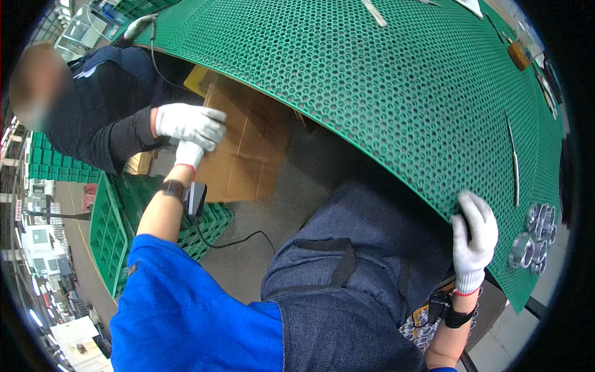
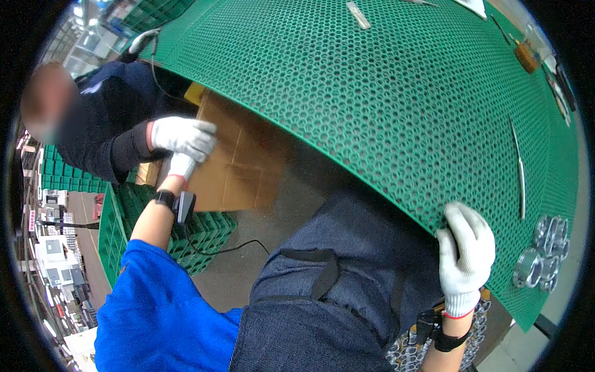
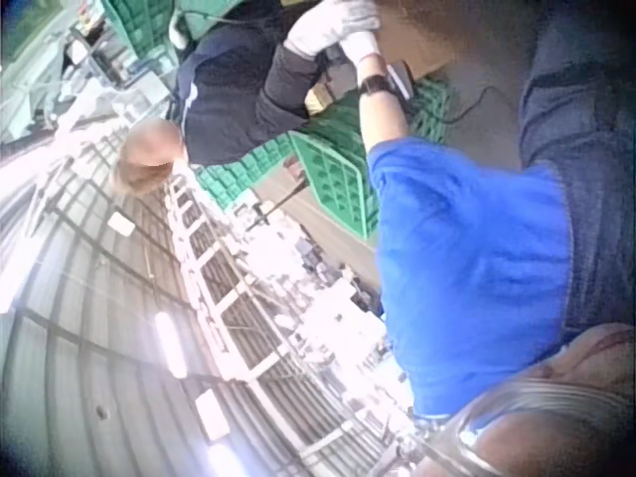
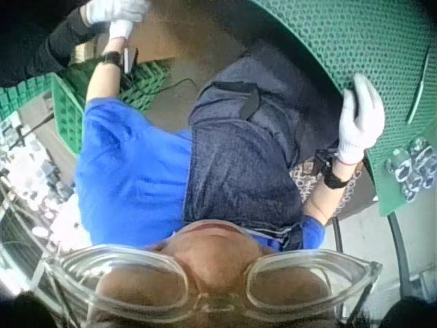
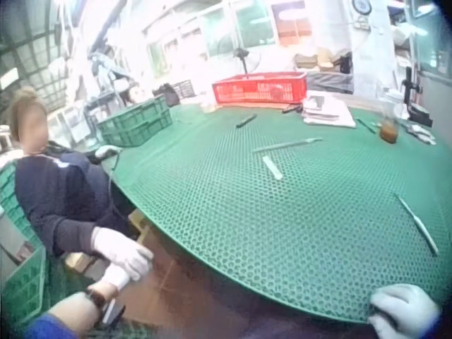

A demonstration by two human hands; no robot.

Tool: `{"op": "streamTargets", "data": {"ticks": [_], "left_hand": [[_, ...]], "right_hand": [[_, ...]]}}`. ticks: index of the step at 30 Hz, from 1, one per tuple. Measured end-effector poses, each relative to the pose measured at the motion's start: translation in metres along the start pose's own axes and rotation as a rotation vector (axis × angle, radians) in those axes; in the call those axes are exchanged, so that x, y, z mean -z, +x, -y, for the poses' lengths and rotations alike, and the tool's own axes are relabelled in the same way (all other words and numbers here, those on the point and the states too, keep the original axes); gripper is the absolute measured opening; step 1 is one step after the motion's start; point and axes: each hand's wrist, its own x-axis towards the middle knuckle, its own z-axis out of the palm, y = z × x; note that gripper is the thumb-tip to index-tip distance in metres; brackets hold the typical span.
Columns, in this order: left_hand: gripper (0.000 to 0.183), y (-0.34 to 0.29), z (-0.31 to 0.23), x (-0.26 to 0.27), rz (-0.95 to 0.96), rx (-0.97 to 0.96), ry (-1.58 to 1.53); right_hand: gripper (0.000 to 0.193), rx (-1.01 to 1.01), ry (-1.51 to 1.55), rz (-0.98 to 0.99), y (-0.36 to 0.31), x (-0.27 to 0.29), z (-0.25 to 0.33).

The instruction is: Inspecting metal pistons using a gauge tool to check grooves and moving them to a sorting table.

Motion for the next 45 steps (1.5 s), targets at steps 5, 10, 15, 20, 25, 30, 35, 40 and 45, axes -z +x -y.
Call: {"op": "streamTargets", "data": {"ticks": [5, 10, 15, 20, 25, 30, 35, 40, 45], "left_hand": [[0.043, 0.062, -0.07, -0.006, 0.363, 0.124, 0.717], [0.062, 0.028, -0.051, -0.025, -0.634, -0.091, 0.095], [0.051, -0.061, -0.128, -0.018, -0.214, -0.119, -0.578], [0.034, -0.13, -0.183, 0.036, -0.02, -0.149, -0.818], [0.05, -0.123, -0.228, 0.056, 0.118, -0.613, -1.508], [0.061, -0.136, -0.307, 0.086, 0.385, -0.934, -1.407], [0.058, -0.102, -0.38, 0.142, 0.26, -1.096, -1.242], [0.061, -0.144, -0.448, 0.107, 0.353, -0.985, -1.48], [0.088, -0.2, -0.446, 0.055, 0.851, -0.535, -1.668]], "right_hand": [[0.037, -0.126, -0.135, 0.076, -0.007, -0.002, 0.002], [0.039, -0.137, -0.128, 0.119, -0.011, 0.002, -0.003], [0.037, -0.222, -0.125, 0.157, -0.015, 0.02, 0.006], [0.032, -0.076, -0.083, 0.113, 0.012, 0.0, 0.009], [0.035, 0.0, 0.037, 0.015, 0.011, -0.005, 0.0], [0.03, -0.161, -0.006, -0.128, -0.035, 0.057, -0.012], [0.038, -1.017, -0.106, -0.147, -0.085, 0.104, -0.052], [0.022, -0.985, 0.222, -0.2, -0.087, 0.095, -0.061], [0.022, -0.164, 0.412, -0.093, -0.044, 0.069, -0.024]]}}
